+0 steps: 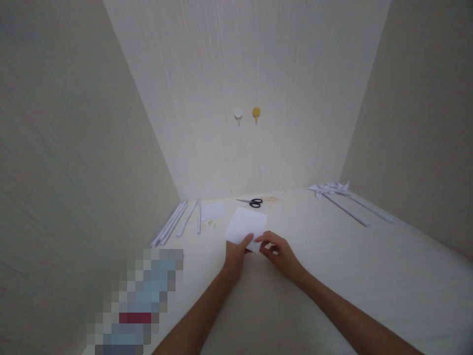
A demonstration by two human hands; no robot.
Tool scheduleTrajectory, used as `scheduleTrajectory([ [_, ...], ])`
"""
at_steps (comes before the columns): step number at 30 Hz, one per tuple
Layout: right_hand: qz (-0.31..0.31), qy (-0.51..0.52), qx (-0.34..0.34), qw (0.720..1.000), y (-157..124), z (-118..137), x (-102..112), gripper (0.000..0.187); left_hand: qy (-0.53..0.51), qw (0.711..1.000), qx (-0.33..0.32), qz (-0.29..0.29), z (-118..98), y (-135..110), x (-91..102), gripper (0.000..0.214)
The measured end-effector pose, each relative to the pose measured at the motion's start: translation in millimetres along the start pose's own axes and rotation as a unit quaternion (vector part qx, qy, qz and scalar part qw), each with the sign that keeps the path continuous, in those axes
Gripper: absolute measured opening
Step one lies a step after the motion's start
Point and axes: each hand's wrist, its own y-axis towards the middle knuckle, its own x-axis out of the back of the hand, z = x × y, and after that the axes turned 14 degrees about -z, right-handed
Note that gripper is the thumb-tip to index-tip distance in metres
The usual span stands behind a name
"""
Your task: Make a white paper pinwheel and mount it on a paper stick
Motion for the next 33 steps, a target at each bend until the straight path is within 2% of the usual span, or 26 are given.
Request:
scheduleTrajectory([
  [2, 0.007, -0.031, 0.028, 0.999, -0.3, -0.4, 0.3, 0.017, -0.002, 1.000, 0.001, 0.003, 0.9, -0.2, 0.4, 0.030],
  [9, -0.009, -0.065, 0.029, 0.997, 1.4, -2.9, 0.5, 0.014, -0.030, 0.999, 0.000, -0.030, 1.5, 3.1, -0.2, 0.030],
  [13, -0.014, -0.062, 0.017, 0.998, 1.8, -4.2, 0.6, 0.013, -0.063, 0.996, 0.024, -0.059, -0.7, 4.3, -0.4, 0.023],
  [16, -0.021, -0.049, -0.013, 0.998, 1.1, -4.4, 0.3, 0.013, -0.070, 0.995, 0.016, -0.066, -3.0, 3.6, -0.4, 0.022],
  [22, -0.053, 0.001, -0.114, 0.992, 1.0, -4.6, -2.0, 0.017, 0.001, 0.998, 0.002, -0.057, -0.1, 6.1, 2.2, 0.025],
  [24, -0.056, 0.012, -0.115, 0.992, 2.9, -5.2, -1.7, 0.017, 0.026, 0.998, -0.008, -0.062, 5.3, 9.6, 3.7, 0.029],
  [29, -0.090, 0.006, -0.064, 0.994, 9.7, -10.3, 1.5, 0.019, 0.077, 0.994, -0.012, -0.079, 13.9, 13.7, 5.0, 0.039],
  [33, -0.099, 0.037, -0.112, 0.988, 9.7, -13.4, 1.0, 0.020, 0.082, 0.995, -0.023, -0.048, 10.8, 9.4, 3.4, 0.032],
])
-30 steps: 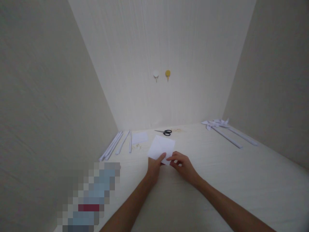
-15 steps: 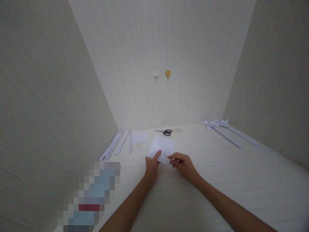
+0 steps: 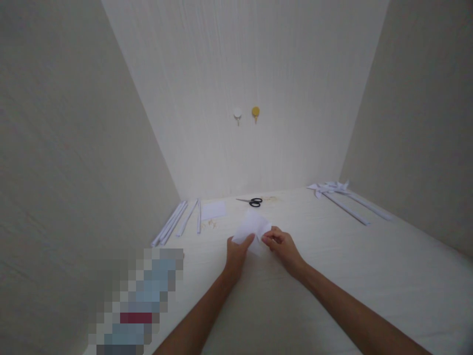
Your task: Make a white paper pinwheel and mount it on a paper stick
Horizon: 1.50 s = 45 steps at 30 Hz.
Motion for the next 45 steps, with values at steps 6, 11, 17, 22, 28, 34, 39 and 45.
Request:
scheduleTrajectory([
  [6, -0.012, 0.057, -0.138, 0.989, -6.4, 2.1, -4.0, 0.022, 0.017, 1.000, 0.008, 0.020, -1.6, -3.3, -1.0, 0.029],
  [11, -0.024, 0.034, -0.145, 0.989, -6.0, 3.3, -4.1, 0.023, 0.013, 0.999, 0.014, 0.043, 1.4, -1.9, -0.6, 0.030],
  [17, -0.046, 0.012, -0.133, 0.990, -4.9, 3.2, -4.0, 0.023, 0.016, 0.997, 0.022, 0.068, 1.0, -2.0, -0.7, 0.027],
  [22, -0.050, 0.000, -0.130, 0.990, -5.4, 4.0, -4.4, 0.023, 0.018, 0.998, 0.021, 0.051, 1.3, -0.7, -1.6, 0.026],
  [28, -0.054, -0.006, -0.115, 0.992, -5.1, 1.5, -4.5, 0.023, 0.018, 0.998, 0.025, 0.050, -1.5, -2.7, -1.6, 0.026],
  [34, -0.067, -0.020, -0.114, 0.991, -5.6, 4.0, -5.7, 0.020, 0.029, 0.997, 0.018, 0.063, -0.8, -2.2, -0.8, 0.026],
  [39, -0.076, 0.003, -0.114, 0.991, -5.4, 3.8, -5.1, 0.021, 0.029, 0.993, 0.005, 0.116, 0.6, -1.3, 0.5, 0.024],
  [45, -0.084, 0.039, -0.119, 0.989, -5.2, -0.7, -4.8, 0.022, 0.025, 0.992, 0.008, 0.120, -3.3, -4.8, 0.1, 0.024],
])
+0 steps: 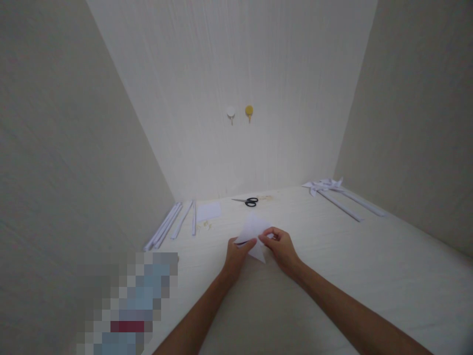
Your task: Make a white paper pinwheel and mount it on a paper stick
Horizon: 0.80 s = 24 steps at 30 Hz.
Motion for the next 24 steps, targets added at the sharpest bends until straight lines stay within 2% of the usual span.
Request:
scheduleTrajectory([
  [7, -0.006, -0.006, 0.001, 1.000, 5.7, -4.4, 0.4, 0.023, 0.003, 1.000, 0.001, 0.016, 2.4, 2.1, 0.3, 0.027],
  [12, 0.026, 0.019, -0.024, 0.999, 12.7, -3.7, 4.3, 0.025, -0.039, 0.992, 0.025, 0.120, 0.3, 4.8, 5.7, 0.027],
  [16, 0.088, -0.010, -0.025, 0.996, 12.4, 1.6, 8.1, 0.024, -0.102, 0.977, 0.066, 0.173, -6.0, 6.9, 8.8, 0.034],
  [20, 0.133, -0.031, -0.011, 0.991, 10.4, 4.3, 10.0, 0.029, -0.070, 0.982, 0.072, 0.158, -5.5, 10.1, 9.9, 0.038],
  [24, 0.167, -0.050, -0.003, 0.985, 9.9, 5.3, 10.0, 0.035, 0.024, 0.993, 0.014, 0.118, -1.4, 12.8, 11.9, 0.037],
])
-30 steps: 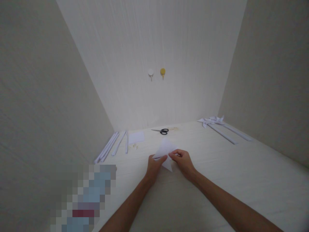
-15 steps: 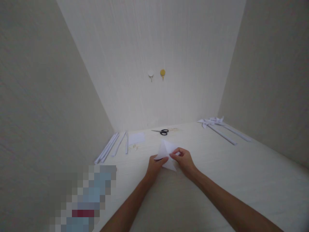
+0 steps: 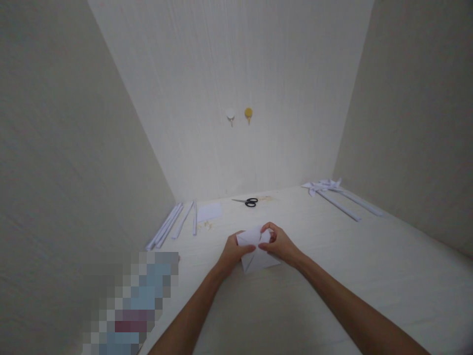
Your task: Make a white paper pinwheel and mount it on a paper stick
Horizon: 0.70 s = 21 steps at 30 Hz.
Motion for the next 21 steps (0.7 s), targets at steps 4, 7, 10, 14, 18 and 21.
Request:
scheduleTrajectory([
  [4, 0.015, -0.003, 0.011, 1.000, -0.4, 1.9, -1.0, 0.041, 0.057, 0.996, -0.046, -0.058, -1.1, 0.4, 0.5, 0.038],
  [7, 0.010, 0.008, 0.007, 1.000, -0.5, 1.9, -1.5, 0.054, 0.075, 0.991, -0.055, -0.096, -2.5, 0.6, -1.0, 0.038],
  [10, 0.003, 0.067, -0.011, 0.998, 0.1, 0.7, -1.4, 0.074, 0.055, 0.993, -0.045, -0.099, -0.9, 0.8, -2.7, 0.035],
  [14, -0.031, 0.129, -0.013, 0.991, 0.3, 0.8, -1.0, 0.072, -0.001, 0.986, -0.037, -0.159, 4.3, 1.7, -3.8, 0.034],
  [18, -0.034, 0.159, -0.001, 0.987, -1.0, 2.4, -2.0, 0.060, -0.061, 0.968, -0.031, -0.241, 8.3, 4.8, -3.7, 0.040],
  [21, -0.034, 0.179, 0.012, 0.983, -2.9, 4.2, -3.8, 0.044, -0.094, 0.956, -0.023, -0.279, 9.1, 6.6, -3.9, 0.043],
])
